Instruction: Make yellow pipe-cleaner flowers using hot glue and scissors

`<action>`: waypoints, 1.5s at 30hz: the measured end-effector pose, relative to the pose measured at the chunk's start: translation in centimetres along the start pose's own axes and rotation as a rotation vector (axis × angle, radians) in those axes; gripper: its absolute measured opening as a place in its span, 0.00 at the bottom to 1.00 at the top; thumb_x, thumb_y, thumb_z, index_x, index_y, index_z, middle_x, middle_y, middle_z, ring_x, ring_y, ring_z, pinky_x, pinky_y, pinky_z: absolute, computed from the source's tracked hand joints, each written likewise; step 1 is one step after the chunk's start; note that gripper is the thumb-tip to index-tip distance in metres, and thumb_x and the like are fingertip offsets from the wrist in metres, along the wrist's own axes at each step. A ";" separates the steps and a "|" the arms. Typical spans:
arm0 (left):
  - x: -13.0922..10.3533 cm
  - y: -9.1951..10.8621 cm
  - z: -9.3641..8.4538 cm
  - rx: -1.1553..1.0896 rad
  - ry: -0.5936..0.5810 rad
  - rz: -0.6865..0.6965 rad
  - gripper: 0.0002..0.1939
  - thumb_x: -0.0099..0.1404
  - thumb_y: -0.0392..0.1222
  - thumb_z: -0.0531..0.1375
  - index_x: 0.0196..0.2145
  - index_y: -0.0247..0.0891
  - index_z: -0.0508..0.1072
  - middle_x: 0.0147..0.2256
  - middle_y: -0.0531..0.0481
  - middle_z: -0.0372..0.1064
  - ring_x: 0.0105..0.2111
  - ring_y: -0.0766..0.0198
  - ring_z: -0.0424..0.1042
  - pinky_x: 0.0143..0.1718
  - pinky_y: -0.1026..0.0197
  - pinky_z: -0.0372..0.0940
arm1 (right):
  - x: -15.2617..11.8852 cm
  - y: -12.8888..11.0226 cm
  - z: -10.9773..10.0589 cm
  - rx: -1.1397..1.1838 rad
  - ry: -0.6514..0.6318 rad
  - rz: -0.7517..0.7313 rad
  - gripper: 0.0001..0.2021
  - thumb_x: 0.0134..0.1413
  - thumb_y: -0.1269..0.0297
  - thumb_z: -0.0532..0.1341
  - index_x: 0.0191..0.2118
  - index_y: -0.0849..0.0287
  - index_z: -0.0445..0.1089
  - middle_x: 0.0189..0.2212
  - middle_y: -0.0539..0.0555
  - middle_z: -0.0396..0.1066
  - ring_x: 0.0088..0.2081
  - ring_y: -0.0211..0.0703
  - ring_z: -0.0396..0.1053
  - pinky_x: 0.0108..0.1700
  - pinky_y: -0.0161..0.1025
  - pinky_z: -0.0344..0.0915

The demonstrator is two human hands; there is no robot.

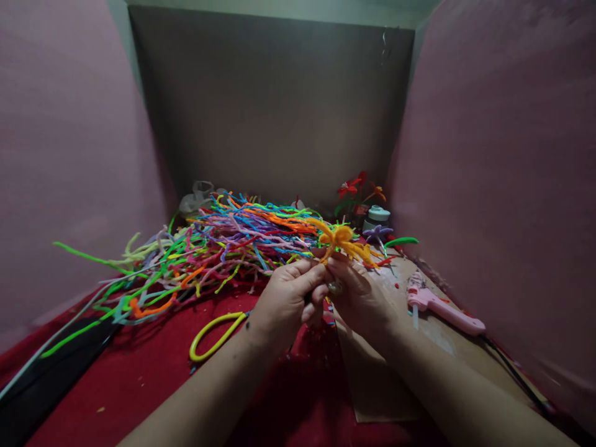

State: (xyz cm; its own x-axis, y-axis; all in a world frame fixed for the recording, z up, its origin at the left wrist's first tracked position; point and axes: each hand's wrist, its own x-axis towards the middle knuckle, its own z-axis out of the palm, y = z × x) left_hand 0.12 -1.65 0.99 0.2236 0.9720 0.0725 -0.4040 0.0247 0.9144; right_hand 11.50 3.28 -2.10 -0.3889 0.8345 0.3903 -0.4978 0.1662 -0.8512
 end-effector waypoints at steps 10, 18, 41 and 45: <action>0.3 -0.3 -0.6 0.445 -0.030 0.106 0.10 0.65 0.43 0.51 0.29 0.36 0.65 0.19 0.58 0.57 0.13 0.75 0.52 0.15 0.69 0.51 | 0.0 -0.2 0.6 0.238 0.034 0.058 0.03 0.47 0.67 0.62 0.30 0.57 0.72 0.22 0.47 0.64 0.23 0.33 0.59 0.26 0.32 0.60; 0.1 -2.0 -1.2 1.791 0.310 0.614 0.12 0.67 0.35 0.45 0.32 0.34 0.68 0.28 0.45 0.68 0.26 0.60 0.68 0.24 0.62 0.56 | -0.7 -0.2 0.9 -0.109 0.152 -0.091 0.06 0.51 0.67 0.58 0.30 0.53 0.73 0.25 0.49 0.67 0.27 0.39 0.62 0.29 0.37 0.61; 0.4 -0.5 -1.4 -0.054 -0.184 -0.016 0.11 0.62 0.44 0.57 0.26 0.35 0.66 0.12 0.61 0.54 0.08 0.79 0.45 0.11 0.72 0.44 | -0.3 -0.4 0.8 0.217 -0.053 0.167 0.09 0.48 0.57 0.61 0.31 0.56 0.70 0.22 0.48 0.64 0.22 0.36 0.61 0.25 0.34 0.61; 0.6 -0.6 -1.7 -0.095 -0.293 -0.062 0.11 0.62 0.46 0.56 0.29 0.35 0.68 0.12 0.62 0.51 0.08 0.79 0.39 0.10 0.71 0.43 | -0.3 -0.1 0.8 0.288 -0.033 0.119 0.07 0.45 0.61 0.64 0.23 0.58 0.68 0.19 0.46 0.62 0.21 0.32 0.58 0.24 0.30 0.59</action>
State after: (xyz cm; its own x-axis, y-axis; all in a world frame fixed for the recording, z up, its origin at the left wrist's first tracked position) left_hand -0.99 -0.73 -0.13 0.4907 0.8597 0.1423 -0.4600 0.1169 0.8802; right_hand 11.05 2.55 -1.87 -0.4798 0.8211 0.3091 -0.6450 -0.0913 -0.7587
